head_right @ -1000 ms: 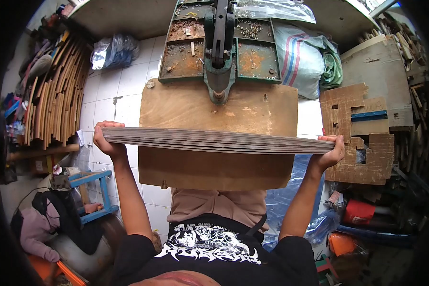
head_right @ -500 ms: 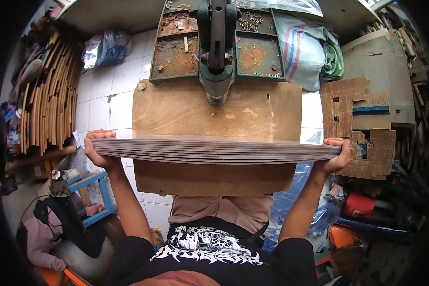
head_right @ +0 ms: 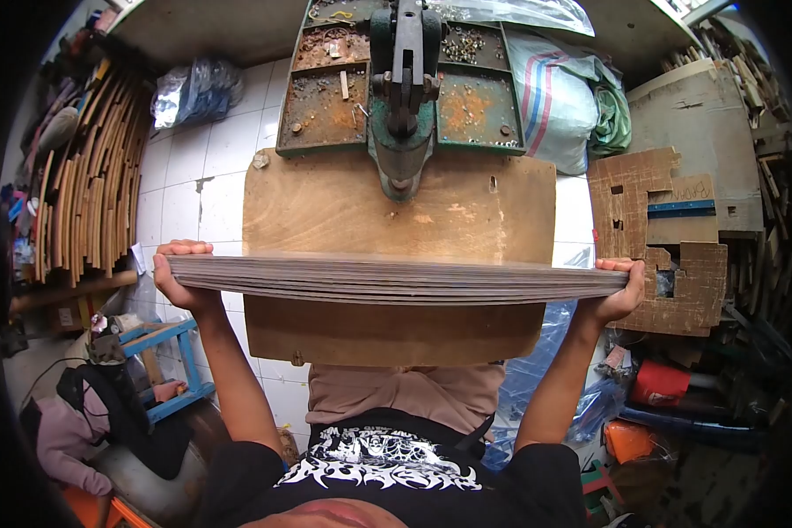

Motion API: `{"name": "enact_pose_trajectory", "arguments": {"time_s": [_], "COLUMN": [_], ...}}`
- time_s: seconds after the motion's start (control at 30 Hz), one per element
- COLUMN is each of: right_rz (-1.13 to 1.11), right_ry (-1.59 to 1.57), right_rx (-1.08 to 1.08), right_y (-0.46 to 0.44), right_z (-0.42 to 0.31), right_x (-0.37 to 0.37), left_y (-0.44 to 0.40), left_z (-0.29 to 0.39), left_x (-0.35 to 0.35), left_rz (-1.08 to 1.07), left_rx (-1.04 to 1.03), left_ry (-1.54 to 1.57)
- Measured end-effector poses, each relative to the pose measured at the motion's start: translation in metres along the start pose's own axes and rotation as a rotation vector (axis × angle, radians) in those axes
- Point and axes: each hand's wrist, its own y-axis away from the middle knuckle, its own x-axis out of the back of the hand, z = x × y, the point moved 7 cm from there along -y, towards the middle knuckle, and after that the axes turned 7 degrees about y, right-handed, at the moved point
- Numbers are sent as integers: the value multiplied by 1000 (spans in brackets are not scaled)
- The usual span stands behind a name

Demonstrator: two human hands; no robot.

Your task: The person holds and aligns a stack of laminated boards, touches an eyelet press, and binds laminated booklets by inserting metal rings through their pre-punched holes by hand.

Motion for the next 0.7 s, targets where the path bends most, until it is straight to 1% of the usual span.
{"name": "enact_pose_trajectory", "arguments": {"time_s": [0.07, 0.13, 0.2, 0.27, 0.33, 0.5, 0.63, 0.7], "right_rz": [89, 77, 66, 47, 50, 34, 36, 29], "right_ry": [9, 18, 21, 90, 88, 87, 133, 145], "right_rx": [-32, -19, -2, 45, 44, 31, 48, 66], "right_y": [1, 0, -2, -3, -1, 1, 4, 2], "right_z": [0, 0, 2, 1, -2, -9, -13, -10], "right_x": [2, 2, 5, 7, 2, -2, -3, -2], "left_y": [0, 0, 1, 1, 1, 2, 3, 2], "left_z": [0, 2, 0, 0, 1, 2, 5, 4], "left_x": [0, 1, 0, 1, -1, -1, -2, -1], "left_rz": [11, 20, -36, -40, -43, 27, 32, -5], "left_rx": [3, 0, 24, 15, 9, 24, 24, 16], "left_ry": [-15, -28, -53, -74, -95, -105, -84, -119]}}
